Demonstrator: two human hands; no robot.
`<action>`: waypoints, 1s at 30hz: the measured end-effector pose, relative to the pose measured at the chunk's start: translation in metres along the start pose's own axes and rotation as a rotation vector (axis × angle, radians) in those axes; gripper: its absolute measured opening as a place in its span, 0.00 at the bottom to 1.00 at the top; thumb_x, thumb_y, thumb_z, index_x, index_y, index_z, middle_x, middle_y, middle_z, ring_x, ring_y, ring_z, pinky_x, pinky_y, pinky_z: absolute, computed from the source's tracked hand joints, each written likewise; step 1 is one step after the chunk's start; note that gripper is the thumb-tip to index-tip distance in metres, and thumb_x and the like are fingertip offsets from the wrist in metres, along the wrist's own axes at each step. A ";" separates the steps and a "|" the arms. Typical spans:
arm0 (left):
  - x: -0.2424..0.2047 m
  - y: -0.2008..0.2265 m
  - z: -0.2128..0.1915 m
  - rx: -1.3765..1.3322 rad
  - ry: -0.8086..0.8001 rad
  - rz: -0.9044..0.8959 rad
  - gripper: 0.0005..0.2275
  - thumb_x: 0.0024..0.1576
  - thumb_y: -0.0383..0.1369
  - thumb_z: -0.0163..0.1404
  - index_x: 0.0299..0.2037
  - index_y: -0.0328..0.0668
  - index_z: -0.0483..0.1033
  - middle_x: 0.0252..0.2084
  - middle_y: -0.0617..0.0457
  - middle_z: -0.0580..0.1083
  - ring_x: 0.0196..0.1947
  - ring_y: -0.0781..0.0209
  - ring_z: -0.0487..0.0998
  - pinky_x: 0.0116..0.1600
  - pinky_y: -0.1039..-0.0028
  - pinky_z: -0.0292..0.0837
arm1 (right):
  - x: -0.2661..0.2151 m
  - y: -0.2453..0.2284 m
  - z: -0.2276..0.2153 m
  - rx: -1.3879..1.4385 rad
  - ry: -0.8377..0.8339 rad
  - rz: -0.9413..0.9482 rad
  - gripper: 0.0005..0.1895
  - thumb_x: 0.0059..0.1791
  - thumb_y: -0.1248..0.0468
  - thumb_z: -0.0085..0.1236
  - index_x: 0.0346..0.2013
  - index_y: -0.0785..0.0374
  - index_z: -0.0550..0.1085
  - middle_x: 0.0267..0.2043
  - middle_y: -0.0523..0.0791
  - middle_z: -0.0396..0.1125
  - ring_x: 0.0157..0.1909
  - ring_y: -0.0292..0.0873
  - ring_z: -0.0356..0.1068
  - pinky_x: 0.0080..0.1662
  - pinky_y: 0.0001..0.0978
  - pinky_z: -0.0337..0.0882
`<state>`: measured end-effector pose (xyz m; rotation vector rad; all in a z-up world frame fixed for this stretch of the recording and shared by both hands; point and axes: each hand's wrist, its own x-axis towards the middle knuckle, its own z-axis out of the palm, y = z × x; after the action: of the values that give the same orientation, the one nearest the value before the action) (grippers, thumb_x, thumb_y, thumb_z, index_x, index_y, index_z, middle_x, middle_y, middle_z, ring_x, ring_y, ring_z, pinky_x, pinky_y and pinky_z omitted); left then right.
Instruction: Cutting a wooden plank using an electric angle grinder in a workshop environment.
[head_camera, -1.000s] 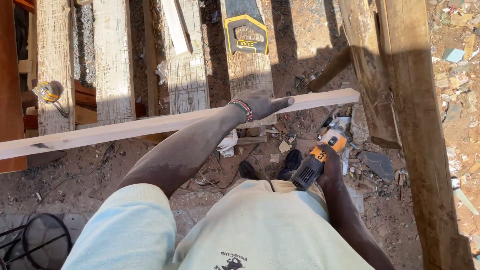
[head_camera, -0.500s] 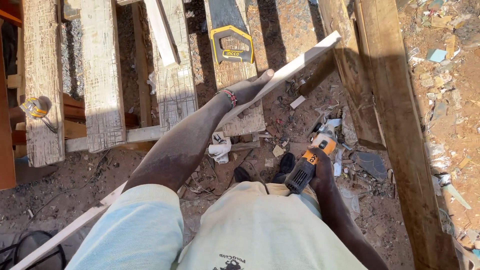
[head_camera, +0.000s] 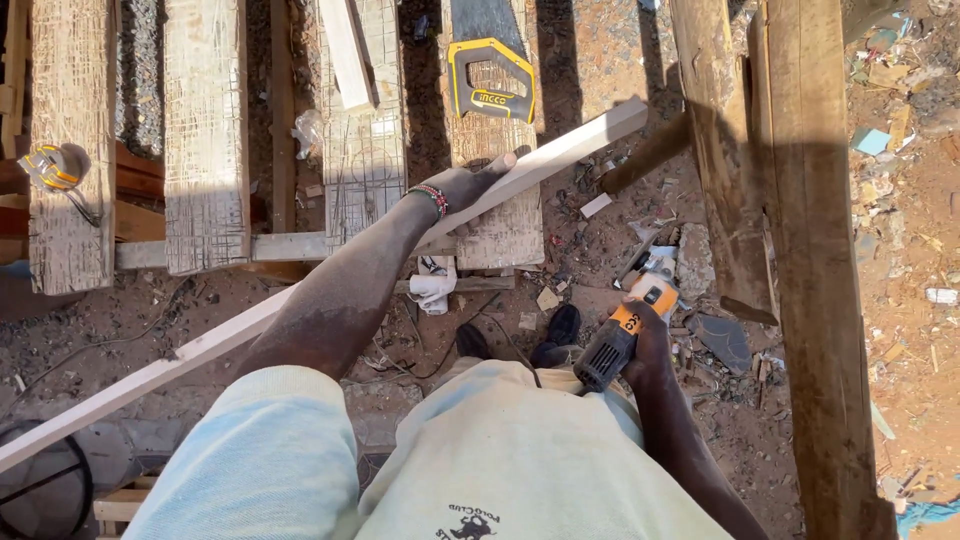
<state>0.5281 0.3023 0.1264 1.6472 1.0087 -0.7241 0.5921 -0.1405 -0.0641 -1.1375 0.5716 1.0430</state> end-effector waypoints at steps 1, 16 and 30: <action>-0.013 0.010 -0.001 0.003 0.014 -0.015 0.40 0.61 0.75 0.53 0.45 0.38 0.91 0.46 0.38 0.89 0.43 0.35 0.94 0.48 0.49 0.95 | 0.000 0.000 0.001 -0.007 0.007 0.001 0.13 0.61 0.57 0.66 0.51 0.64 0.81 0.41 0.53 0.81 0.43 0.51 0.86 0.52 0.54 0.88; 0.064 -0.060 0.079 0.857 0.759 1.135 0.35 0.71 0.65 0.59 0.83 0.59 0.70 0.62 0.50 0.70 0.63 0.44 0.79 0.69 0.48 0.77 | 0.027 0.002 -0.013 0.080 -0.043 0.028 0.13 0.62 0.58 0.65 0.54 0.65 0.79 0.42 0.51 0.79 0.45 0.50 0.84 0.53 0.54 0.87; 0.102 -0.075 0.039 0.666 0.514 0.747 0.45 0.64 0.66 0.55 0.91 0.72 0.53 0.88 0.51 0.60 0.88 0.42 0.62 0.88 0.37 0.51 | 0.001 -0.057 -0.025 0.001 -0.123 -0.055 0.17 0.57 0.64 0.65 0.59 0.70 0.79 0.49 0.57 0.80 0.51 0.58 0.86 0.55 0.61 0.89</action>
<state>0.5105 0.3012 -0.0051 2.6617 0.3926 -0.1065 0.6463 -0.1661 -0.0475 -1.0742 0.4419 1.0569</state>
